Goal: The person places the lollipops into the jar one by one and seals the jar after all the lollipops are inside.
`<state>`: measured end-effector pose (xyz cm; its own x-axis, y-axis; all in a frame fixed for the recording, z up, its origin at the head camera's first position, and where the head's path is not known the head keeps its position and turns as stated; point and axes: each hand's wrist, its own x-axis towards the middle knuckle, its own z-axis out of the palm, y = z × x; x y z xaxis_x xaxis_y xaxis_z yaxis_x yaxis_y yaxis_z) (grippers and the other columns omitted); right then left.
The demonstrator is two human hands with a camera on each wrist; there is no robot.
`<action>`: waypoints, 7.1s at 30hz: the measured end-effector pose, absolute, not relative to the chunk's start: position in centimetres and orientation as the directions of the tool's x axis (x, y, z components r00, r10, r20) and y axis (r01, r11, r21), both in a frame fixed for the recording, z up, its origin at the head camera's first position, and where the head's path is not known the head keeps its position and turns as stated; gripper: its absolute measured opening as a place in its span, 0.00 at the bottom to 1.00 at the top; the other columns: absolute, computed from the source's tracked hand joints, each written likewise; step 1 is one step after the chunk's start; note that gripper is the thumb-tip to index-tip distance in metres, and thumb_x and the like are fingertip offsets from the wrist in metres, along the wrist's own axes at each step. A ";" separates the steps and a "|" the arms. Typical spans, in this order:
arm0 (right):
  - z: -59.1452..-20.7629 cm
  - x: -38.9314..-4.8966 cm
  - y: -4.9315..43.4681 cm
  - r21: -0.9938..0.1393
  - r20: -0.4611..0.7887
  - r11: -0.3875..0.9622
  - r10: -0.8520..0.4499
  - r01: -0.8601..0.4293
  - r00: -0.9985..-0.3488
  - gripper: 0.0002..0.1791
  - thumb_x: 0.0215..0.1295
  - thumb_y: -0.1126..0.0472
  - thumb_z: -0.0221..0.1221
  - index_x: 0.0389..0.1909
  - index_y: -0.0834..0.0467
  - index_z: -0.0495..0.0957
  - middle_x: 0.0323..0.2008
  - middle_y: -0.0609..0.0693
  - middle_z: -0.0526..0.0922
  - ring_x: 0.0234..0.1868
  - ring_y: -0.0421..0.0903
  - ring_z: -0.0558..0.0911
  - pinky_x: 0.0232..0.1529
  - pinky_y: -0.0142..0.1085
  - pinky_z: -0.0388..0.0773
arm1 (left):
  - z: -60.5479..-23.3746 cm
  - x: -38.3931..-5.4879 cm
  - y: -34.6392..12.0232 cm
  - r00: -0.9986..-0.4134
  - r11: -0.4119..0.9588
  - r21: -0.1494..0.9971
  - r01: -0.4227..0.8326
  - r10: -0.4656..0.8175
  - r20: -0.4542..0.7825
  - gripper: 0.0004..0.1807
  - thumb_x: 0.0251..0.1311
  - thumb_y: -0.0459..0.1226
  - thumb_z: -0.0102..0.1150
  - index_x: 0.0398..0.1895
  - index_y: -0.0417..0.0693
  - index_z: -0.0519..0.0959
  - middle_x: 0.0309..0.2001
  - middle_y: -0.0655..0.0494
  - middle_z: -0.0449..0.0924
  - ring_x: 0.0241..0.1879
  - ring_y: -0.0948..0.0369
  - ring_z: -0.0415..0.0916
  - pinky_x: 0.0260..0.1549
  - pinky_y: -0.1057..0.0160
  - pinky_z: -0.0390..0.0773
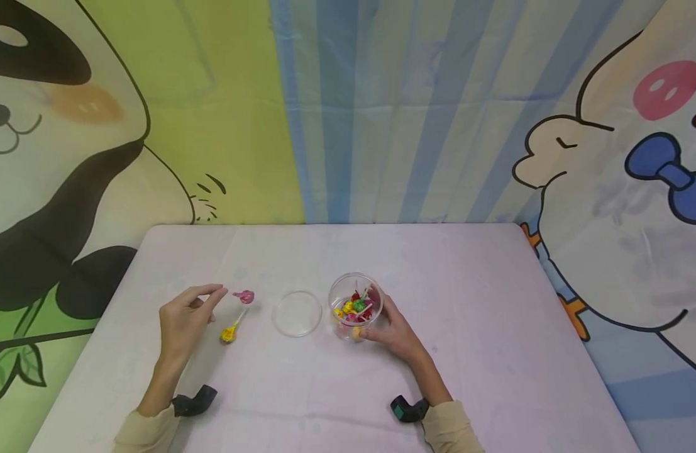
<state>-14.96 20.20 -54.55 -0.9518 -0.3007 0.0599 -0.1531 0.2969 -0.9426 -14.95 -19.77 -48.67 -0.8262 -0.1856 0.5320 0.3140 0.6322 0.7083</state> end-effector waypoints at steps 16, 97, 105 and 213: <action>-54.4 -14.9 20.4 -0.943 0.061 0.296 -0.296 -0.152 -0.953 0.54 0.51 0.62 0.71 0.76 0.50 0.50 0.72 0.61 0.61 0.74 0.63 0.56 0.71 0.62 0.48 | -42.7 -16.3 -10.1 -0.829 0.261 0.803 0.536 -0.017 0.559 0.05 0.54 0.34 0.69 0.34 0.46 0.86 0.29 0.52 0.85 0.12 0.70 0.70 0.11 0.72 0.67; -54.6 -14.8 20.2 -0.954 0.030 0.276 -0.301 -0.117 -0.953 0.54 0.52 0.62 0.71 0.76 0.53 0.49 0.74 0.61 0.59 0.76 0.63 0.52 0.72 0.61 0.46 | -49.0 -16.3 -17.5 -0.999 0.916 0.398 -0.045 -0.051 0.003 0.13 0.52 0.43 0.70 0.37 0.45 0.88 0.34 0.50 0.88 0.28 0.54 0.82 0.19 0.61 0.72; -54.5 -14.9 20.3 -0.951 0.033 0.284 -0.291 -0.120 -0.956 0.54 0.52 0.59 0.71 0.76 0.52 0.49 0.74 0.61 0.58 0.76 0.63 0.51 0.72 0.62 0.46 | -49.2 -16.6 -17.5 -0.999 0.907 0.419 -0.039 -0.044 0.002 0.06 0.54 0.38 0.65 0.33 0.48 0.87 0.32 0.53 0.88 0.24 0.59 0.79 0.19 0.64 0.70; -54.8 -15.1 20.6 -0.951 0.030 0.285 -0.297 -0.119 -0.954 0.54 0.53 0.60 0.70 0.76 0.52 0.48 0.75 0.62 0.56 0.76 0.64 0.50 0.72 0.62 0.45 | -52.3 -16.4 -17.4 -0.952 0.781 0.551 0.293 0.293 0.091 0.38 0.44 0.51 0.75 0.61 0.50 0.76 0.57 0.54 0.79 0.58 0.51 0.77 0.51 0.46 0.77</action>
<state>-15.07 20.62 -54.82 -0.9544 -0.2971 0.0300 -0.1187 0.2853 -0.9510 -16.42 -17.39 -52.33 -0.9518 0.2930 0.0913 0.2934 0.7814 0.5507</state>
